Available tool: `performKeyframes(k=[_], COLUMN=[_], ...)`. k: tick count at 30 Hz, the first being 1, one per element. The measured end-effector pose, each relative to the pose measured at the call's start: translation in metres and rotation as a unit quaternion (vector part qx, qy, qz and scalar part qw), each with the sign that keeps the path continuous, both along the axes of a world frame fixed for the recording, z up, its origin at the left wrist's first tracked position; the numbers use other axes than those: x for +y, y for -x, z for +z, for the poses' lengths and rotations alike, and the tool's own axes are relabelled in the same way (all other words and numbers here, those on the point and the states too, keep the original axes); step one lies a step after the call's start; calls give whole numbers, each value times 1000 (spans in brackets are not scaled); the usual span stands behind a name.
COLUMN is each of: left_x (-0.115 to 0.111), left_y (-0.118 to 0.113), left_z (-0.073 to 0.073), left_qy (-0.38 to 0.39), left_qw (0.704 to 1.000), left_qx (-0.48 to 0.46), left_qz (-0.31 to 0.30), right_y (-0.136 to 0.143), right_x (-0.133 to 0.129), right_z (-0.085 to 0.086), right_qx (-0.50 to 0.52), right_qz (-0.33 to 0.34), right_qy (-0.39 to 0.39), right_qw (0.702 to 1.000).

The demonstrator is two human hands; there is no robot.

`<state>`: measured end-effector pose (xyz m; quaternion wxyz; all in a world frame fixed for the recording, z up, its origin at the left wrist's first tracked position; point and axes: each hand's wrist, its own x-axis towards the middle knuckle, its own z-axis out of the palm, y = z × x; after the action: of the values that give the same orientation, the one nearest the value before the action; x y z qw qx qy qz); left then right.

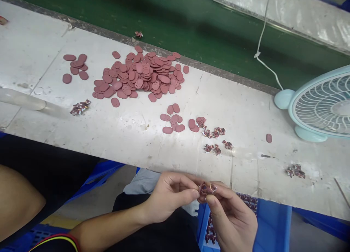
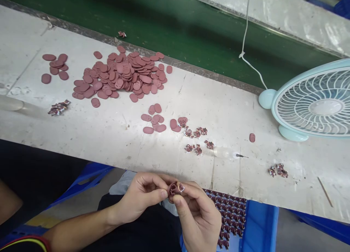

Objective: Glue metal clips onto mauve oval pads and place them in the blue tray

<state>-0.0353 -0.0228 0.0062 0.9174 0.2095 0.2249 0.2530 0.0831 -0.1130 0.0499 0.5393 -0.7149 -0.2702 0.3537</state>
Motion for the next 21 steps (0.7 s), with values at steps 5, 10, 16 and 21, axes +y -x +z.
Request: performKeyframes(k=[5,10,16,21], left_x=[-5,-2,79,118], left_y=[-2,2,19,23], left_z=[-2,-5,-7,-15], left_qy=[8,-36,-526,-730], left_qw=[1000,999,761,534], left_qx=[-4,27,377,427], left_qz=[2,-8,43,-5], right_y=[-3,-15,-57,-107], right_x=[-3,-14,-59,-148], right_z=[-3,-22,-31,-33], right_qx=[20,118,145,73], right_qz=[-4,-23,-233,-414], right_qy=[24,-27,-7,-14], right_qw=[999,992,962,907])
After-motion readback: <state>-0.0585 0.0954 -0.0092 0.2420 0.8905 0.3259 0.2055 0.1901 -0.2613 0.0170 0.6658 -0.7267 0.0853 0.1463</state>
